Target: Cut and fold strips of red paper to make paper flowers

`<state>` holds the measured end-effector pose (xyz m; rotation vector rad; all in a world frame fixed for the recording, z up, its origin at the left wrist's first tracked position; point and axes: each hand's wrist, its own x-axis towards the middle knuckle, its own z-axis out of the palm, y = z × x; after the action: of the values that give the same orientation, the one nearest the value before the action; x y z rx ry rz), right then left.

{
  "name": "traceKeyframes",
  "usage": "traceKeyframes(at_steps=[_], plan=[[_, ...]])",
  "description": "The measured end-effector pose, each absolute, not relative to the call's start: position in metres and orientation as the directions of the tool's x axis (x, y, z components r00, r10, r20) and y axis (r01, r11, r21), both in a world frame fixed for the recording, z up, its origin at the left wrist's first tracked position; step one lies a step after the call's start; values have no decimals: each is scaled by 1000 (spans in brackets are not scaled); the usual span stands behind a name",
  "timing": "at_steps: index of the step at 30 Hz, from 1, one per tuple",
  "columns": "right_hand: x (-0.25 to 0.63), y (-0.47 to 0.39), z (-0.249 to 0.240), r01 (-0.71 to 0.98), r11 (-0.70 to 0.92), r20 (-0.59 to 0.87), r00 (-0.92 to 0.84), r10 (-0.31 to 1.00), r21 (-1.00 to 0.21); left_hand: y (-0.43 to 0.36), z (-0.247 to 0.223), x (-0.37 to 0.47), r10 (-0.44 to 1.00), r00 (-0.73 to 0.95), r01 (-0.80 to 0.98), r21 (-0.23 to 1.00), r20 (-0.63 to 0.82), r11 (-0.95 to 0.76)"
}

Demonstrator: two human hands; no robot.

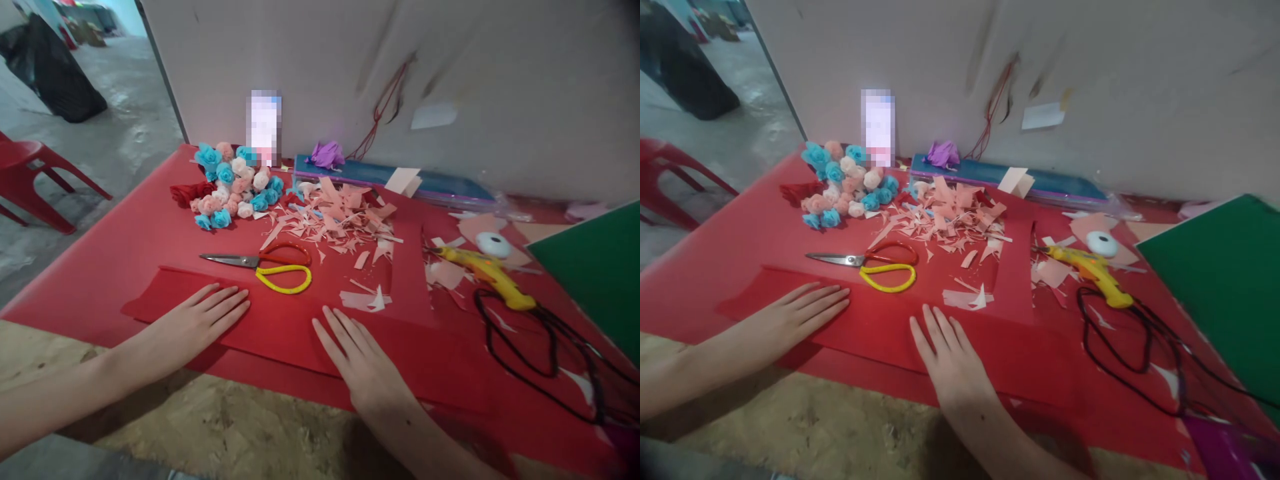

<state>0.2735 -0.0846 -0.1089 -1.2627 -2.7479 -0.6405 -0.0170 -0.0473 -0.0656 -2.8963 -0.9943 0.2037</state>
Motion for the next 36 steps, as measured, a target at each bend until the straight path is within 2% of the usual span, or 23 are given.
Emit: traceKeyframes(at_steps=[5,7,14,16,21,24,29,36], plan=[[276,-83,-107,733,586,195,-667,719,345,-41,-56,-18,588,774,600,-22,-233,-799],[277,-83,-107,736,587,206,-666,717,338,-38,-57,-20,587,773,608,17,-239,-794],[281,-83,-109,744,564,255,-659,708,358,-34,-71,-25,607,792,610,29,-66,-792],[284,-85,-109,754,573,245,-650,719,321,-35,-72,-27,595,803,596,13,-31,-803],[285,-90,-101,793,595,222,-609,762,135,-41,-71,-30,587,810,587,-20,17,-809],[281,-91,-93,779,616,235,-625,745,119,-45,-64,-21,550,834,551,25,-45,-834],[272,-85,-93,737,669,215,-672,709,98,-39,-61,3,382,918,396,192,-108,-898],[275,-83,-102,733,677,117,-679,725,61,-32,-79,5,402,910,414,244,-98,-877]])
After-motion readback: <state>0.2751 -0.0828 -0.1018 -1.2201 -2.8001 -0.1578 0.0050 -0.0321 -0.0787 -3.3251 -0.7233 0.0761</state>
